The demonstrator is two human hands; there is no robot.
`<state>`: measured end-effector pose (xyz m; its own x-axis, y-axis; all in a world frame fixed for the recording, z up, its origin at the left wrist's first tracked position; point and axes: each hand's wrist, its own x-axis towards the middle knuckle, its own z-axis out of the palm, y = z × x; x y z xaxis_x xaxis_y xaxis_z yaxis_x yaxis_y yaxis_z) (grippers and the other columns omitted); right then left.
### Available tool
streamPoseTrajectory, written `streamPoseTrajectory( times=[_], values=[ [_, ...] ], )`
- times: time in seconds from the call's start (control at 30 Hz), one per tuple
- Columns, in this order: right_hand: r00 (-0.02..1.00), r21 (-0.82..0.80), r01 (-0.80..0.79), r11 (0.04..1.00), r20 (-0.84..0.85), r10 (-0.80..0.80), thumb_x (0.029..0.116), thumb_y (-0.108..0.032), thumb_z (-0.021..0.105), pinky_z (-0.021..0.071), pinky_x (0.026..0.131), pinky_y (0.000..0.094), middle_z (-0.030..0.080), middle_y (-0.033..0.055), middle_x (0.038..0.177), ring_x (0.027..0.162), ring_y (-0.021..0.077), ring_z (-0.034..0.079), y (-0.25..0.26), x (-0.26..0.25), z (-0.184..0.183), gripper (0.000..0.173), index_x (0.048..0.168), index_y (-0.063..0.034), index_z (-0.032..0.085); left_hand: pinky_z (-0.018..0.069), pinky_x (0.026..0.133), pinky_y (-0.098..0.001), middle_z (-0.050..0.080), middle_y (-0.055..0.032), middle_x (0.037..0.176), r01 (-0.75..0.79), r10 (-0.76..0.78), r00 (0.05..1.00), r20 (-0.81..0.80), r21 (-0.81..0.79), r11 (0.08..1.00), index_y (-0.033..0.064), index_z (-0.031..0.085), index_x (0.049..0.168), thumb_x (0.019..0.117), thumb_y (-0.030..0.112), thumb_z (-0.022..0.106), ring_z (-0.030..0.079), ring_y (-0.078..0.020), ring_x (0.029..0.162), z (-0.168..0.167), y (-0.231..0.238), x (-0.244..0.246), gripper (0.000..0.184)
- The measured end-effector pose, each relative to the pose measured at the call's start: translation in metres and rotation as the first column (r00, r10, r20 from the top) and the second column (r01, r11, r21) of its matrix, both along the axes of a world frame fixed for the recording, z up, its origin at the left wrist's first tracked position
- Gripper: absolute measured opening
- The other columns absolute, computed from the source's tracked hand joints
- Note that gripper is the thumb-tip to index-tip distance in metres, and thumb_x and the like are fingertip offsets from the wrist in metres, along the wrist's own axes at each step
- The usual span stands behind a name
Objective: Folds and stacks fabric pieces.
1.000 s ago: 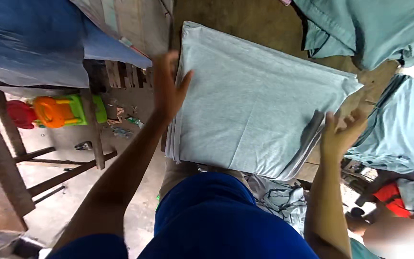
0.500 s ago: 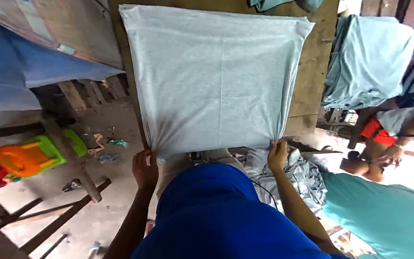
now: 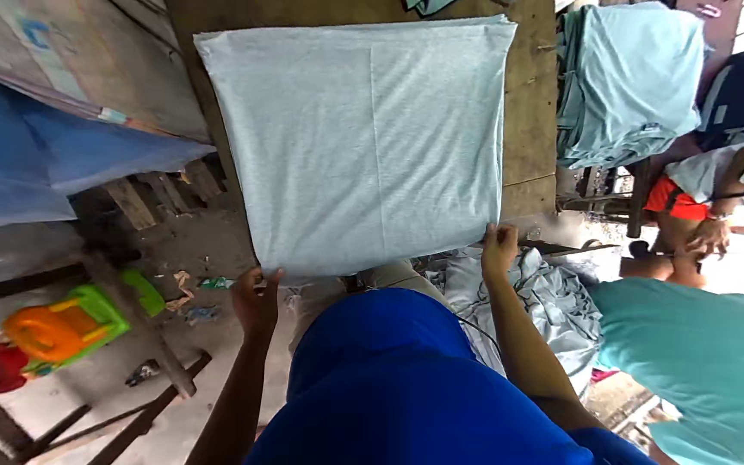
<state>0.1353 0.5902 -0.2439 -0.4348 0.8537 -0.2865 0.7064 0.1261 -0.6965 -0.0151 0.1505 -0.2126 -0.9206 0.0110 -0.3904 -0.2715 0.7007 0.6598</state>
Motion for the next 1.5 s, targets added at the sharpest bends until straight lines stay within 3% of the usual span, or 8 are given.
streamPoseTrajectory(
  times=[0.17, 0.33, 0.53, 0.77, 0.9, 1.13, 1.4, 1.5],
  values=[
    [0.995, -0.029, 0.019, 0.999, 0.099, -0.016, 0.1095, -0.023, 0.049, 0.0558, 0.087, 0.0502, 0.065, 0.0247, 0.109, 0.093, 0.0329, 0.067, 0.013, -0.002, 0.006, 0.035, 0.125, 0.0068, 0.057, 0.0489, 0.093, -0.0556, 0.062, -0.0351, 0.116, 0.064, -0.057, 0.996, 0.061, -0.116, 0.991, -0.0155, 0.057, 0.125, 0.0977, 0.024, 0.07, 0.063, -0.0428, 0.103, 0.012, 0.007, -0.005, 0.05],
    [0.976, 0.254, -0.142, 0.957, 0.197, 0.093, 0.1024, -0.01, 0.047, 0.0396, 0.114, 0.0546, 0.046, 0.0327, 0.146, 0.138, 0.0455, 0.045, -0.003, -0.048, 0.056, 0.044, 0.143, 0.0085, 0.047, 0.0472, 0.099, -0.0587, 0.055, -0.0378, 0.132, 0.181, -0.206, 0.937, -0.282, -0.112, 0.977, -0.0139, 0.052, 0.134, 0.0922, 0.02, 0.067, 0.055, -0.0505, 0.121, 0.021, 0.019, -0.027, 0.056],
    [0.709, 0.486, -0.687, 0.539, 0.291, 0.642, 0.1082, -0.054, 0.028, 0.015, 0.125, 0.0616, 0.028, 0.0155, 0.168, 0.156, 0.0361, 0.022, 0.028, -0.169, 0.001, 0.07, 0.16, -0.0071, 0.034, 0.0112, 0.125, -0.0626, 0.029, -0.0195, 0.166, 0.488, -0.582, 0.723, -0.372, -0.321, 0.812, 0.0078, 0.039, 0.158, 0.109, 0.041, 0.035, 0.018, -0.0397, 0.156, -0.013, 0.112, -0.161, 0.059],
    [0.839, 0.429, -0.536, 0.727, 0.363, 0.404, 0.1045, -0.065, 0.021, -0.0018, 0.121, 0.0715, 0.015, 0.013, 0.172, 0.159, 0.0358, 0.007, 0.104, -0.197, -0.001, 0.083, 0.165, -0.0085, 0.018, -0.0005, 0.123, -0.0677, 0.017, -0.0208, 0.17, 0.256, -0.452, 0.813, -0.368, -0.471, 0.844, 0.0049, 0.023, 0.163, 0.1074, 0.057, 0.029, 0.009, -0.0391, 0.158, -0.04, 0.12, -0.218, 0.076],
    [0.795, 0.589, -0.593, 0.55, 0.319, 0.516, 0.1084, -0.052, 0.023, 0.0053, 0.123, 0.0694, 0.023, 0.019, 0.169, 0.157, 0.0381, 0.015, 0.05, -0.233, 0.006, 0.073, 0.161, -0.0012, 0.026, 0.0084, 0.123, -0.0684, 0.025, -0.0227, 0.167, 0.358, -0.524, 0.753, -0.397, -0.42, 0.834, 0.0002, 0.032, 0.159, 0.1089, 0.037, 0.034, 0.015, -0.0436, 0.156, -0.013, 0.16, -0.206, 0.062],
    [0.63, 0.486, -0.765, 0.423, 0.427, 0.649, 0.1023, -0.069, 0.028, 0.0016, 0.115, 0.0797, 0.018, 0.0092, 0.172, 0.158, 0.0419, 0.008, 0.126, -0.33, -0.008, 0.062, 0.159, -0.0443, 0.034, 0.0047, 0.117, -0.0756, 0.021, -0.0133, 0.17, 0.254, -0.508, 0.741, -0.439, -0.517, 0.817, 0.0386, 0.037, 0.159, 0.1061, 0.059, 0.034, 0.012, -0.0424, 0.157, -0.049, 0.165, -0.295, 0.057],
    [0.618, 0.455, -0.777, 0.435, 0.421, 0.664, 0.0995, -0.074, 0.023, 0.0025, 0.119, 0.0739, 0.02, 0.0057, 0.172, 0.159, 0.0376, 0.008, 0.142, -0.336, -0.013, 0.067, 0.159, -0.0449, 0.032, 0.0172, 0.11, -0.0795, 0.011, -0.0063, 0.173, 0.186, -0.373, 0.864, -0.339, -0.474, 0.861, 0.0331, 0.025, 0.164, 0.1047, 0.064, 0.027, 0.01, -0.0462, 0.156, -0.045, 0.141, -0.303, 0.067],
    [0.678, 0.53, -0.69, 0.493, 0.235, 0.696, 0.1014, -0.068, 0.034, 0.0017, 0.116, 0.0781, 0.023, 0.0144, 0.17, 0.157, 0.0437, 0.011, 0.142, -0.325, -0.002, 0.073, 0.162, -0.027, 0.034, 0.0045, 0.106, -0.0869, 0.004, -0.0115, 0.173, 0.206, -0.363, 0.855, -0.372, -0.399, 0.894, 0.0296, 0.019, 0.166, 0.1022, 0.067, 0.032, 0.0, -0.0507, 0.155, -0.034, 0.131, -0.296, 0.075]
  ],
)
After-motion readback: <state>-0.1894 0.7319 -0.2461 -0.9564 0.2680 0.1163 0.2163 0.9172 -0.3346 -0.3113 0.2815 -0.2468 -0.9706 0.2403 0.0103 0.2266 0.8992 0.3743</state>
